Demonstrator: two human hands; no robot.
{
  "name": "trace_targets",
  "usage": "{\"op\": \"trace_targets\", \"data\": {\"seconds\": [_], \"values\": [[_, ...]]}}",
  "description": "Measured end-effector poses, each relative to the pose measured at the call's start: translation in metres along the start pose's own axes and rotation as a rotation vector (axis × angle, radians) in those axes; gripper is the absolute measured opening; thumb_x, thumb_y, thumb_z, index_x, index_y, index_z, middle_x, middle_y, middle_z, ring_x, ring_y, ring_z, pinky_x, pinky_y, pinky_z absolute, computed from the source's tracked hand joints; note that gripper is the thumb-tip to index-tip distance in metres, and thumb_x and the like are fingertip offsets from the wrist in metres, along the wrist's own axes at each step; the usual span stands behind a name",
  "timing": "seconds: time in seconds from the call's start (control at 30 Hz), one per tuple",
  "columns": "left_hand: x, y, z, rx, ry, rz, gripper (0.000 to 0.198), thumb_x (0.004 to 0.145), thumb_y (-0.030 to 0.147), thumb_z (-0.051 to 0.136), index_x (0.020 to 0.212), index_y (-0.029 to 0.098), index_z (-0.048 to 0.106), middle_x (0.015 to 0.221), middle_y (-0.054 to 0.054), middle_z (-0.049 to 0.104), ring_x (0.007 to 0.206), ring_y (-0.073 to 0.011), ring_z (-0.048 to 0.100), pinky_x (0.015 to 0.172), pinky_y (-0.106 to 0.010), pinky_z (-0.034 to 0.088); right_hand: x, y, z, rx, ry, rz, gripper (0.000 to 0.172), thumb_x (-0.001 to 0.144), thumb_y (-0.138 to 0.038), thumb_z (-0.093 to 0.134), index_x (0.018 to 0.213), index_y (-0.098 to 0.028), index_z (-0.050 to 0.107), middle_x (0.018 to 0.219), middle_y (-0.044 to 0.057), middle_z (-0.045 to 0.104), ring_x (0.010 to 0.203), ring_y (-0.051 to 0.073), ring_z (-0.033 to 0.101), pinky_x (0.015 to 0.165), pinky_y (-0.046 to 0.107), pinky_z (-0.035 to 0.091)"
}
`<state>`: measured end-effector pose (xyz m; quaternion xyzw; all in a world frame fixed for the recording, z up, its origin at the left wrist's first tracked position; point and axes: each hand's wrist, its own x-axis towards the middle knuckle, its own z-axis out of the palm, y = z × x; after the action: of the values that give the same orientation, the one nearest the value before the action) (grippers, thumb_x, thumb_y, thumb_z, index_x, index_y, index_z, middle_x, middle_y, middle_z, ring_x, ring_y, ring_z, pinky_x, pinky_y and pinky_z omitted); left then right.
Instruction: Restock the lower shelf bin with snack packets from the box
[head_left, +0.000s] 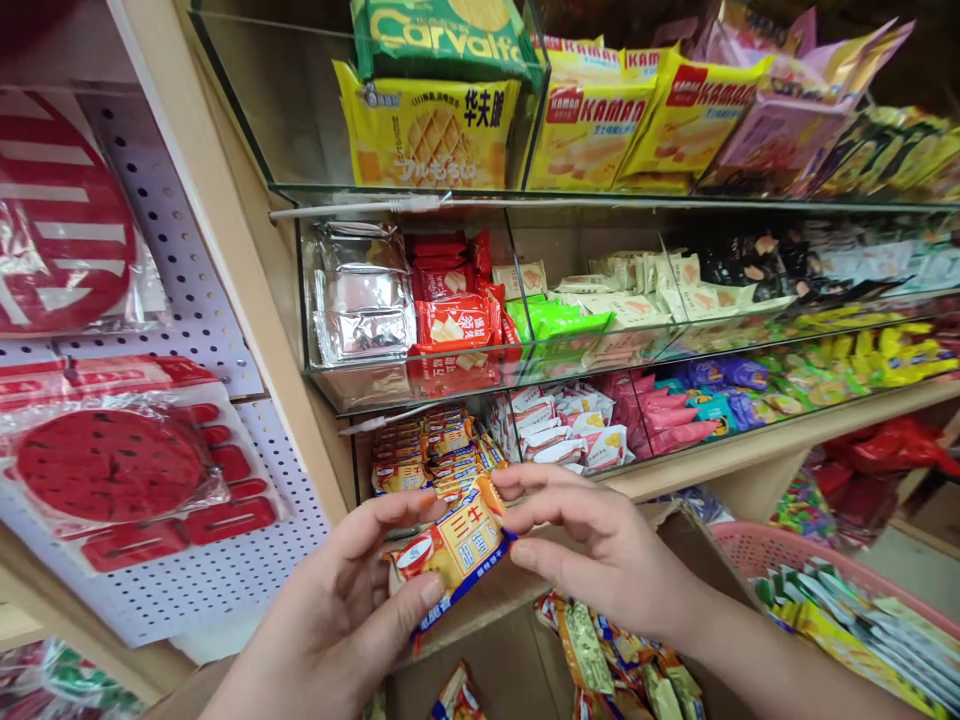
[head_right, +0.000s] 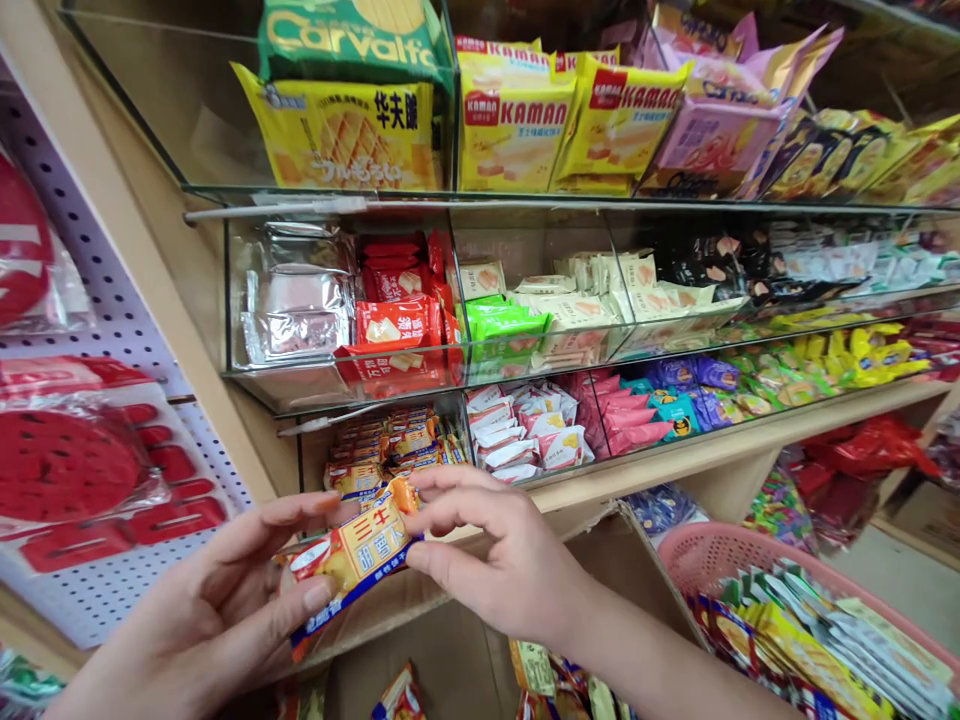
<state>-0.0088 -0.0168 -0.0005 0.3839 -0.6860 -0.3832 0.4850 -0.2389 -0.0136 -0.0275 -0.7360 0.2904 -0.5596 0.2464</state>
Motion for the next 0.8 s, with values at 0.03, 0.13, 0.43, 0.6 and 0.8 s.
{"op": "trace_targets", "data": {"seconds": [0.03, 0.13, 0.43, 0.6, 0.8], "values": [[-0.001, 0.000, 0.002, 0.025, -0.007, 0.029, 0.032, 0.072, 0.030, 0.085, 0.103, 0.033, 0.075, 0.102, 0.001, 0.084, 0.092, -0.0193, 0.080, 0.074, -0.017, 0.062, 0.000, 0.000, 0.003, 0.123, -0.021, 0.138, 0.036, 0.079, -0.021, 0.080, 0.113, -0.023, 0.068, 0.125, 0.011, 0.069, 0.112, 0.021, 0.069, 0.085, 0.032, 0.059], [-0.002, -0.001, 0.004, 0.158, -0.039, 0.152, 0.035, 0.074, 0.023, 0.078, 0.106, 0.035, 0.076, 0.105, 0.002, 0.083, 0.094, -0.0169, 0.080, 0.077, -0.014, 0.060, 0.005, -0.001, 0.009, 0.345, -0.155, 0.446, 0.057, 0.072, -0.029, 0.081, 0.123, -0.023, 0.056, 0.108, 0.007, 0.072, 0.095, 0.019, 0.070, 0.078, 0.031, 0.057], [0.007, -0.024, -0.051, 0.623, -0.003, 0.380, 0.020, 0.078, 0.029, 0.073, 0.096, 0.033, 0.079, 0.086, 0.005, 0.084, 0.073, -0.0103, 0.079, 0.073, -0.004, 0.053, 0.069, 0.044, 0.004, -0.840, -0.152, 0.392, 0.018, 0.088, -0.020, 0.068, 0.103, -0.016, 0.059, 0.098, 0.011, 0.070, 0.095, 0.025, 0.066, 0.079, 0.032, 0.046], [0.001, -0.022, -0.050, 0.629, -0.057, 0.384, 0.017, 0.080, 0.030, 0.071, 0.093, 0.031, 0.081, 0.083, 0.002, 0.085, 0.069, -0.0148, 0.081, 0.068, -0.008, 0.056, 0.112, 0.091, 0.027, -0.902, -0.301, 0.394, 0.029, 0.087, -0.019, 0.072, 0.112, -0.009, 0.062, 0.107, 0.017, 0.072, 0.100, 0.026, 0.069, 0.081, 0.029, 0.049], [-0.008, -0.022, -0.045, 0.647, -0.117, 0.421, 0.013, 0.086, 0.029, 0.068, 0.092, 0.032, 0.079, 0.082, 0.003, 0.084, 0.071, -0.0125, 0.081, 0.070, -0.006, 0.055, 0.123, 0.119, 0.036, -0.987, -0.358, 0.361, 0.033, 0.093, -0.014, 0.061, 0.125, -0.005, 0.062, 0.133, 0.023, 0.062, 0.127, 0.031, 0.056, 0.107, 0.039, 0.043]]}}
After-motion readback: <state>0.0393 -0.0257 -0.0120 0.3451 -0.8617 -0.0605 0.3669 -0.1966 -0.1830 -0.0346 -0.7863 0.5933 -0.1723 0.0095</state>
